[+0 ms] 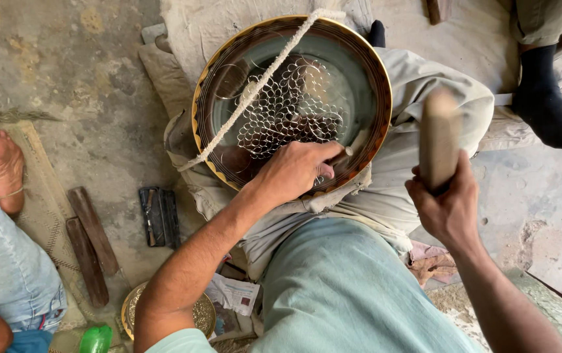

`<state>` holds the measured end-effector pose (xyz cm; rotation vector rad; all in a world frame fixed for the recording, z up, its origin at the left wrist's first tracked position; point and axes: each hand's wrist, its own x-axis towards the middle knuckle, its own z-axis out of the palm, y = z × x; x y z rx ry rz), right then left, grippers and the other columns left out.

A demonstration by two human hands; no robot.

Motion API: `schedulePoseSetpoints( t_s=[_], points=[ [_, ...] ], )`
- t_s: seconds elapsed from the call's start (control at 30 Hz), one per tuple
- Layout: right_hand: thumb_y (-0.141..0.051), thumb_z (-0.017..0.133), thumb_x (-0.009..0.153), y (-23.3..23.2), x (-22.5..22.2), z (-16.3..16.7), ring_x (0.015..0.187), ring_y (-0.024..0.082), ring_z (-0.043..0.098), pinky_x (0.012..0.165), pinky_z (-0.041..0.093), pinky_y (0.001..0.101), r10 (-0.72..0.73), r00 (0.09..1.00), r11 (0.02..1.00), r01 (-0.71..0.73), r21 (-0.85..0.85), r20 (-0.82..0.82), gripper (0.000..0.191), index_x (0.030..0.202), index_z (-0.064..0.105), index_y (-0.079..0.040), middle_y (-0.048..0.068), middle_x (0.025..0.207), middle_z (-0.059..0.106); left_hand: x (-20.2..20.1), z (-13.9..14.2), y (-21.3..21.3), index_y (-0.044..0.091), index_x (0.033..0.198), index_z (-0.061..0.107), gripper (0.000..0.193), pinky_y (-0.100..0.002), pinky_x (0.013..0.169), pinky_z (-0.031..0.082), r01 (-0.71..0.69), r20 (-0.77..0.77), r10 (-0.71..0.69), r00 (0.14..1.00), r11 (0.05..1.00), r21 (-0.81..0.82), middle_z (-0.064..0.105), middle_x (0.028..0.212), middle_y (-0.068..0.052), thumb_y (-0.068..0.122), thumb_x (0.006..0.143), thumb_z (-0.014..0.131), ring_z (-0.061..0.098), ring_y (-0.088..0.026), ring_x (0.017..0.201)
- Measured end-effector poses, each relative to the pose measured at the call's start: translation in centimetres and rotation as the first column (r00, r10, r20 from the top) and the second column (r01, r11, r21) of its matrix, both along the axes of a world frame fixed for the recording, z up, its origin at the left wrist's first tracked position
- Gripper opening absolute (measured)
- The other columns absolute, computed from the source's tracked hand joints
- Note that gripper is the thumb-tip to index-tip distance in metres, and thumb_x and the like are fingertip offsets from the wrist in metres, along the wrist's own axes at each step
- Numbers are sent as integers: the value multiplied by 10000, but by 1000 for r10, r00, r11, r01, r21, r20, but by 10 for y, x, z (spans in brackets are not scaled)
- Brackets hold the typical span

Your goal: The person sits on the floor and uses a wooden mallet to repeatedly hammer a metal mesh placed on a large silver tray. The person holds the mesh in place with one hand while striking it with the other, creating a textured pattern on the metal surface.

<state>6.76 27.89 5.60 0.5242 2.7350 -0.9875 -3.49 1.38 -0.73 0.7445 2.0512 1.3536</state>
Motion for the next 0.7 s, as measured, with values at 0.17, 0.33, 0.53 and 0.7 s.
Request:
schedulePoseSetpoints(
  t_s=[0.17, 0.33, 0.53, 0.7],
  points=[
    [-98, 624, 955, -8, -39, 27, 692, 237, 672, 583, 546, 368, 395, 899, 815, -437, 382, 188, 426, 1379, 583, -103, 91, 947, 706, 16, -10, -3, 41, 1061, 599, 144, -356, 684, 623, -167, -73, 165, 984, 986, -18, 764, 925, -98, 98, 966, 691, 791, -238, 838],
    [-76, 570, 977, -33, -78, 61, 609, 174, 634, 488, 461, 309, 536, 774, 620, -632, 464, 337, 337, 1300, 627, -154, 47, 804, 670, 35, -6, -4, 36, 1037, 633, 236, -371, 632, 582, -470, -133, 465, 876, 882, -15, 758, 865, -104, 194, 913, 758, 774, -251, 767],
    [-87, 576, 983, -69, -120, 74, 693, 189, 666, 567, 494, 334, 696, 664, 470, -708, 527, 273, 261, 1242, 596, -109, 85, 876, 672, 55, 5, -5, 21, 1014, 605, 264, -316, 544, 578, -691, 149, 694, 704, 718, -84, 766, 829, -62, 253, 951, 714, 774, -162, 666],
    [-178, 586, 966, -92, -132, 81, 715, 214, 673, 605, 535, 384, 758, 590, 383, -748, 542, 277, 315, 1275, 575, -122, 97, 894, 678, 67, 3, -3, 2, 1033, 604, 263, -292, 573, 598, -739, 143, 733, 665, 674, -19, 731, 826, -85, 232, 985, 721, 765, -156, 676]
  ],
)
